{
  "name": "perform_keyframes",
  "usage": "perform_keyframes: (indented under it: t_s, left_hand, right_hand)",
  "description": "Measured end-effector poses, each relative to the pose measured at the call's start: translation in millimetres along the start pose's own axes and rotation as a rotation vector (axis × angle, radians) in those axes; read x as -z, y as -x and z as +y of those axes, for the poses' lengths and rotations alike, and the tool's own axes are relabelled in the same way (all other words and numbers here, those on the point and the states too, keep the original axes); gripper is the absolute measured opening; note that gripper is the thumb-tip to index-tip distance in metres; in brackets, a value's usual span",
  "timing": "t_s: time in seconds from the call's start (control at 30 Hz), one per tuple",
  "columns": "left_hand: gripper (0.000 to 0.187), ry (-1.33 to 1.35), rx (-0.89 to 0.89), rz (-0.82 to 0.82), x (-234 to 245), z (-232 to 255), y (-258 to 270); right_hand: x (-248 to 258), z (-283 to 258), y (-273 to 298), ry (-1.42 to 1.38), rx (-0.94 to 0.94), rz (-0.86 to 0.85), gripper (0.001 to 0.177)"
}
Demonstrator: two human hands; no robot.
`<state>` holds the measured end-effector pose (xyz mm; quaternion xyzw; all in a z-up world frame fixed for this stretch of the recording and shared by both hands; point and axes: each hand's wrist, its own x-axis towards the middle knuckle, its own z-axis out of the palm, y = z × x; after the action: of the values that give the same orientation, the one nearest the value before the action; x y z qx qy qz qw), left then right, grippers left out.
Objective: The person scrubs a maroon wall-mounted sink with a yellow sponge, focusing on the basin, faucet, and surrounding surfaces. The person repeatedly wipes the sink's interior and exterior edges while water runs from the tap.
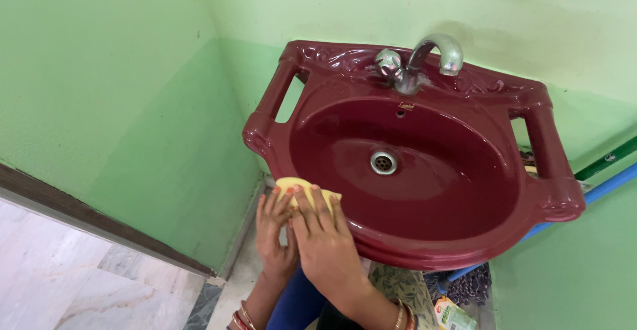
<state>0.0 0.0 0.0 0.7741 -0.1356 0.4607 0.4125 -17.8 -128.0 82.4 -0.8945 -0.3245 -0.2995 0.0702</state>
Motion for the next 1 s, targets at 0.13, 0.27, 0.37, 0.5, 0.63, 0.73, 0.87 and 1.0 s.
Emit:
perform_keyframes:
  t_s: [0.13,0.27,0.37,0.5,0.63,0.73,0.87,1.0]
  left_hand:
    - [0.018,0.012,-0.012,0.0,0.2,10.7,5.9]
    - [0.016,-0.05,-0.034,-0.006,0.1,7.9,-3.0]
    - [0.014,-0.088,-0.046,-0.005,0.3,4.1,-12.2]
    - [0.015,-0.184,0.003,-0.017,3.7,-4.1,-30.6]
    - [0.019,-0.24,0.015,-0.051,9.6,-16.1,-50.8]
    - [0.022,-0.279,-0.009,-0.084,13.4,-25.5,-64.3]
    - [0.033,-0.357,-0.025,-0.147,14.8,-37.1,-81.4]
    - [0.037,-0.377,0.001,-0.212,13.0,-50.1,-100.8]
  right_hand:
    - [7.5,3.5,7.1,-0.075,-0.021,0.029,0.037]
    - [9.9,10.9,-0.8,-0.088,0.015,-0.017,0.038]
    - [8.6,17.8,-10.4,-0.096,0.039,-0.083,0.037]
    - [-3.8,27.6,-33.6,-0.126,0.079,-0.158,0.04]
    - [-21.5,31.8,-57.8,-0.082,0.107,-0.228,0.041]
    - [-32.7,34.5,-70.6,-0.074,0.111,-0.282,0.04]
    - [-43.8,49.8,-91.0,-0.106,0.126,-0.38,0.047]
    - [-49.2,64.2,-120.7,-0.138,0.139,-0.444,0.05]
